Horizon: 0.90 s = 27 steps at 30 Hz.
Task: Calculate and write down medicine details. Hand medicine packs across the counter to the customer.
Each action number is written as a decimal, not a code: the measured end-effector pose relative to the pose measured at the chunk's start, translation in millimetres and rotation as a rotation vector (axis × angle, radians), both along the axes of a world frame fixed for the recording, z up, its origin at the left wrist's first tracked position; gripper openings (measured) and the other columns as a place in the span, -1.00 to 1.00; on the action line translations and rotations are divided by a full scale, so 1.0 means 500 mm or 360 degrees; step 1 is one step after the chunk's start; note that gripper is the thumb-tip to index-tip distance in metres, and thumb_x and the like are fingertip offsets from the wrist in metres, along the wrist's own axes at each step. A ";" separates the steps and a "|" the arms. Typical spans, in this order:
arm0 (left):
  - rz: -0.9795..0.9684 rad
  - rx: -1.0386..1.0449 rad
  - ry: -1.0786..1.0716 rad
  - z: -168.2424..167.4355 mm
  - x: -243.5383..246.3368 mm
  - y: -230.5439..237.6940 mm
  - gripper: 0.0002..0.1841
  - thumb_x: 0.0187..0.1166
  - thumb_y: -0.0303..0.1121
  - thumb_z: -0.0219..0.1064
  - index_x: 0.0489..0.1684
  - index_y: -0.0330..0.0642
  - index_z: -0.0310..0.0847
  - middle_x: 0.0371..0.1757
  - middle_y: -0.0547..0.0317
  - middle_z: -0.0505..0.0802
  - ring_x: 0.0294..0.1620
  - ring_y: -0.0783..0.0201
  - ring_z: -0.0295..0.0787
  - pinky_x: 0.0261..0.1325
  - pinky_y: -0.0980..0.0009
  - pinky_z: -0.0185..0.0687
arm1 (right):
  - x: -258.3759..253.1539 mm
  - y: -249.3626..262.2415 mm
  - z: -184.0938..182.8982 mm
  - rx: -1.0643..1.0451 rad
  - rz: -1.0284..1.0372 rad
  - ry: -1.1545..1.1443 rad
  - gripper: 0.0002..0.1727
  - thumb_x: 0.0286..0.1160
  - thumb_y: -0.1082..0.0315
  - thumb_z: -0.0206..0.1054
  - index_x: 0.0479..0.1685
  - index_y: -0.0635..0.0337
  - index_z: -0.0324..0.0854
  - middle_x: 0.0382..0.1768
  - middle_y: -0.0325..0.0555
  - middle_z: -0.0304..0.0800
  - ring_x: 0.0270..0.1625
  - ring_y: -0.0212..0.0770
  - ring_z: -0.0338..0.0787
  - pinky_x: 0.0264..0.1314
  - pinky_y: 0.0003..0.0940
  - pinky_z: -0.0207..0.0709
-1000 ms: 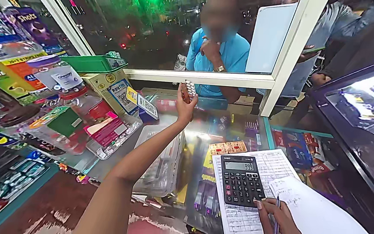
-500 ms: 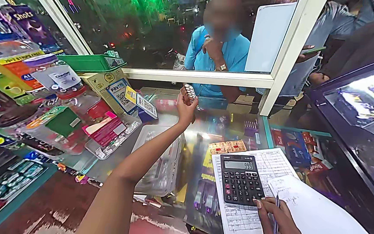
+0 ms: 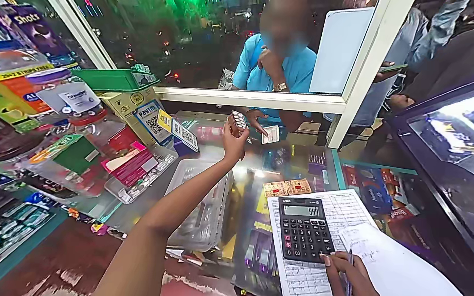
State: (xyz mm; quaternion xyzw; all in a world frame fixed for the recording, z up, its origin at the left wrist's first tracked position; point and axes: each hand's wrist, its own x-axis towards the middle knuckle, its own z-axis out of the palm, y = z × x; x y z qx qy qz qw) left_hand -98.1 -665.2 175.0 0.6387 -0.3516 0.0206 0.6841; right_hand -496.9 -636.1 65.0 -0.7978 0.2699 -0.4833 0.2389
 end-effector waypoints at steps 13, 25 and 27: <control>-0.0001 -0.0017 -0.0006 -0.003 0.027 -0.024 -0.29 0.31 -0.44 0.55 0.46 -0.56 0.33 0.00 -0.20 0.80 -0.02 0.17 0.81 0.16 0.22 0.73 | 0.014 -0.017 -0.009 0.0032 0.0073 0.0019 -0.73 0.59 0.34 0.39 -0.34 0.43 0.79 -0.26 0.22 0.81 -0.05 0.00 0.76 0.15 -0.31 0.63; -0.0060 0.0023 0.0000 -0.032 0.005 -0.010 -0.28 0.35 -0.38 0.54 0.48 -0.53 0.31 0.08 -0.21 0.77 0.04 0.21 0.79 0.20 0.26 0.71 | -0.040 -0.018 0.164 -0.0025 -0.0250 0.0685 -0.32 0.46 -0.06 0.46 0.11 0.53 0.62 0.34 0.59 0.63 0.38 0.63 0.56 0.37 0.40 0.33; -0.0097 0.0027 0.0018 -0.029 0.002 -0.008 -0.24 0.38 -0.39 0.53 0.58 -0.47 0.25 0.15 -0.21 0.76 0.08 0.21 0.78 0.23 0.24 0.72 | -0.030 -0.034 0.146 0.0197 -0.0171 0.0867 -0.24 0.42 -0.10 0.47 0.22 0.55 0.63 0.42 0.61 0.56 0.42 0.71 0.53 0.41 0.54 0.32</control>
